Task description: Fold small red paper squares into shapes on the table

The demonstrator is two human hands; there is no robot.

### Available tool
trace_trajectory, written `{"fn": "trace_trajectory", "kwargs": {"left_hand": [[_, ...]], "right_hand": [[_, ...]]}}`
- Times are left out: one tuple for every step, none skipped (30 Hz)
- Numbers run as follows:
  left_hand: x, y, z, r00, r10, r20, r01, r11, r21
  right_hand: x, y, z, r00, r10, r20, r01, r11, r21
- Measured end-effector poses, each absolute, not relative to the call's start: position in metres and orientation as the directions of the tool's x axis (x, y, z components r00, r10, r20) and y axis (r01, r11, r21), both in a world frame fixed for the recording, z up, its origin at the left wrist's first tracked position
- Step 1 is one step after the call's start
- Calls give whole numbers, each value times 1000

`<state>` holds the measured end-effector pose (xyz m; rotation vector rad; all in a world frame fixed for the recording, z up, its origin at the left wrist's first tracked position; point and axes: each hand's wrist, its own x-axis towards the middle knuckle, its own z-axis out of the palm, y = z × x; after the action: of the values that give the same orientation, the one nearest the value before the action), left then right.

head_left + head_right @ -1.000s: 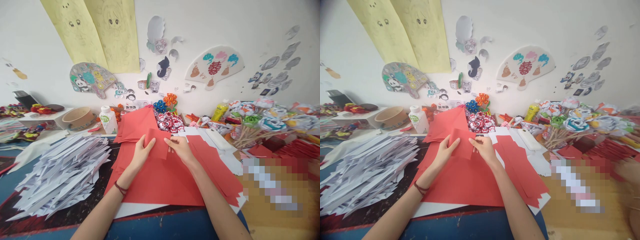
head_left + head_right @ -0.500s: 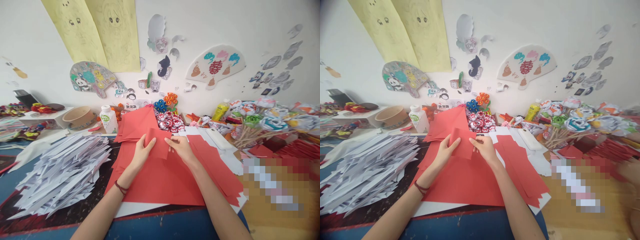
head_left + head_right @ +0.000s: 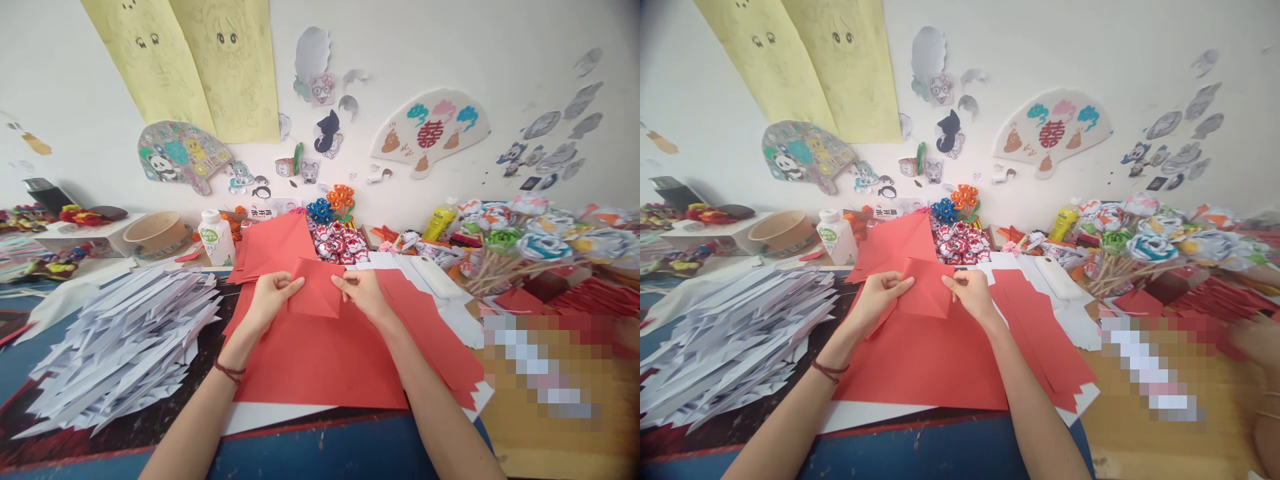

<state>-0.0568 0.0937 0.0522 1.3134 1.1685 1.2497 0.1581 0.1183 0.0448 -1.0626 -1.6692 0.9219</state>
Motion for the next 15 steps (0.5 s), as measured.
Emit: {"fn": "trace_trajectory", "kwargs": {"left_hand": [[-57, 94, 52, 8, 993, 119, 64, -119, 991], [-57, 95, 52, -9, 990, 138, 96, -136, 986], [-57, 95, 52, -24, 988, 155, 123, -151, 981], [-57, 95, 52, -34, 985, 169, 146, -163, 976], [-57, 96, 52, -36, 982, 183, 164, -175, 971], [-59, 97, 53, -27, 980, 195, 178, -188, 966], [-60, 97, 53, -13, 978, 210, 188, -204, 961], [-63, 99, 53, -4, 974, 228, 197, -223, 955], [-65, 100, 52, -5, 968, 249, 206, -243, 948], [-68, 102, 51, -17, 963, 270, 217, -260, 941], [-71, 103, 50, -37, 957, 289, 232, -273, 934], [-74, 105, 50, -62, 951, 303, 252, -279, 927], [-75, 106, 49, -83, 946, 313, 276, -279, 920], [-77, 106, 49, -96, 944, 316, 302, -275, 913], [-77, 106, 49, -97, 943, 318, 325, -272, 906]], "right_hand": [[157, 118, 45, -199, 933, 301, 240, 344, -908], [156, 118, 44, -194, 934, 300, 243, 342, -908], [155, 118, 44, -185, 935, 303, 249, 343, -906], [155, 119, 43, -174, 935, 310, 259, 347, -901], [154, 119, 43, -162, 933, 320, 270, 354, -896], [154, 119, 42, -152, 931, 331, 279, 362, -889], [154, 119, 41, -147, 929, 339, 287, 369, -884], [154, 119, 40, -147, 927, 344, 294, 373, -880], [154, 119, 40, -153, 926, 345, 301, 376, -876], [154, 119, 39, -158, 926, 344, 309, 377, -873], [154, 119, 39, -162, 927, 340, 316, 375, -872], [153, 118, 38, -165, 928, 334, 318, 371, -872], [152, 118, 38, -166, 929, 330, 317, 367, -875], [151, 118, 37, -166, 931, 326, 314, 363, -877], [150, 117, 37, -167, 932, 321, 311, 359, -880]]}}
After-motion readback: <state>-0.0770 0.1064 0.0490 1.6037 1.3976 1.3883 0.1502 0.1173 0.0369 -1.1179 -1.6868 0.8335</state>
